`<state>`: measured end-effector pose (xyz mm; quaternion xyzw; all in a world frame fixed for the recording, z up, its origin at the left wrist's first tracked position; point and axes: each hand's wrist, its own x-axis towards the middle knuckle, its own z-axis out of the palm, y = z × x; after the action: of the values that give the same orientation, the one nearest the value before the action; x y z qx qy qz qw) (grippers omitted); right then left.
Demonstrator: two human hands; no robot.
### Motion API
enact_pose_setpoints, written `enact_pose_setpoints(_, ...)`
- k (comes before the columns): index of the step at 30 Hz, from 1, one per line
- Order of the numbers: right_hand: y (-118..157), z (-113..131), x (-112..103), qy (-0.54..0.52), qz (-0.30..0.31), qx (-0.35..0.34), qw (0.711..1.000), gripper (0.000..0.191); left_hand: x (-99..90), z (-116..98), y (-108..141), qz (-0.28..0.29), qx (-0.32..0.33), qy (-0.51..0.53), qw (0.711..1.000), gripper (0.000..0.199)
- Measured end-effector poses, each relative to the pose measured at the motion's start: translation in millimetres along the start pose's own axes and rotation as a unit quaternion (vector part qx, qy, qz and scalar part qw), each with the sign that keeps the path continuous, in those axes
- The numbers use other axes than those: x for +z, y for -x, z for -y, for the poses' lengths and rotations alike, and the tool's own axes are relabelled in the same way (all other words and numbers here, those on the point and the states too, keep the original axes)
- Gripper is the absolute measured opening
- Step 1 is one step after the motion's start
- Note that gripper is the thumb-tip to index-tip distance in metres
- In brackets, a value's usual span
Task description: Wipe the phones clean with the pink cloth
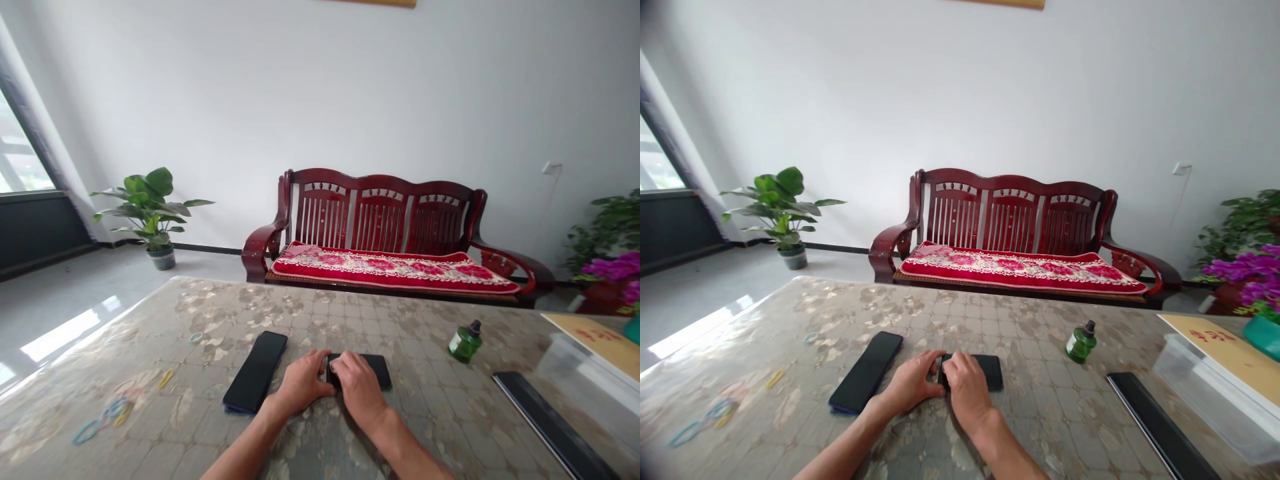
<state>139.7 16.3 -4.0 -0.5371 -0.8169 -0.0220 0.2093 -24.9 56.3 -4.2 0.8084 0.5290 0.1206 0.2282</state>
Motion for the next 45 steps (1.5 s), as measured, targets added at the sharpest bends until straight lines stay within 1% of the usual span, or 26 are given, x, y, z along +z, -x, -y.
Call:
enact_pose_setpoints(3, -15, 0, -1, -0.008, 0.010, 0.016, 1.000, 0.024, -0.3, 1, 0, 0.000, 0.004, -0.001, 1.000, 0.061)
enact_pose_setpoints(5, -16, 1, -1, -0.010, 0.014, 0.019, 1.000, 0.024, 0.2, 2, 0, -0.002, 0.006, 0.000, 1.000, 0.060)
enact_pose_setpoints(12, 11, 4, -10, -0.020, 0.026, -0.036, 0.999, 0.022, 3.8, 4, -1, -0.006, 0.003, 0.003, 1.000, 0.063)
enact_pose_setpoints(14, 10, 2, -11, -0.026, 0.026, -0.035, 0.999, 0.023, 4.0, 4, -1, -0.005, 0.006, 0.004, 1.000, 0.064)
enact_pose_setpoints(20, -10, -1, -6, -0.023, 0.008, 0.006, 1.000, 0.023, 2.0, 5, -1, -0.005, 0.018, 0.004, 1.000, 0.063)
enact_pose_setpoints(22, -8, 0, -6, -0.024, 0.009, 0.003, 1.000, 0.022, 2.0, 5, -1, -0.003, 0.018, 0.005, 1.000, 0.062)
enact_pose_setpoints(27, 7, 1, -10, -0.037, 0.021, -0.022, 0.999, 0.023, 3.9, 5, -1, -0.004, 0.010, 0.006, 1.000, 0.064)
enact_pose_setpoints(31, 8, -14, -13, -0.033, 0.008, -0.001, 0.999, 0.025, 3.5, 5, -1, -0.005, 0.008, 0.007, 1.000, 0.064)
enact_pose_setpoints(36, 7, -48, -17, 0.016, -0.012, 0.072, 0.997, 0.028, 2.0, 4, 0, -0.005, 0.006, 0.007, 1.000, 0.064)
enact_pose_setpoints(38, 10, -54, -18, 0.024, -0.011, 0.097, 0.995, 0.028, 2.4, 4, -1, -0.004, 0.004, 0.007, 1.000, 0.065)
enact_pose_setpoints(41, 11, -46, -17, 0.029, -0.005, 0.113, 0.993, 0.028, 3.3, 4, -2, -0.005, 0.003, 0.007, 1.000, 0.066)
enact_pose_setpoints(45, 6, -22, -10, 0.015, 0.005, 0.068, 0.998, 0.028, 3.6, 4, -1, -0.007, 0.009, 0.003, 1.000, 0.063)
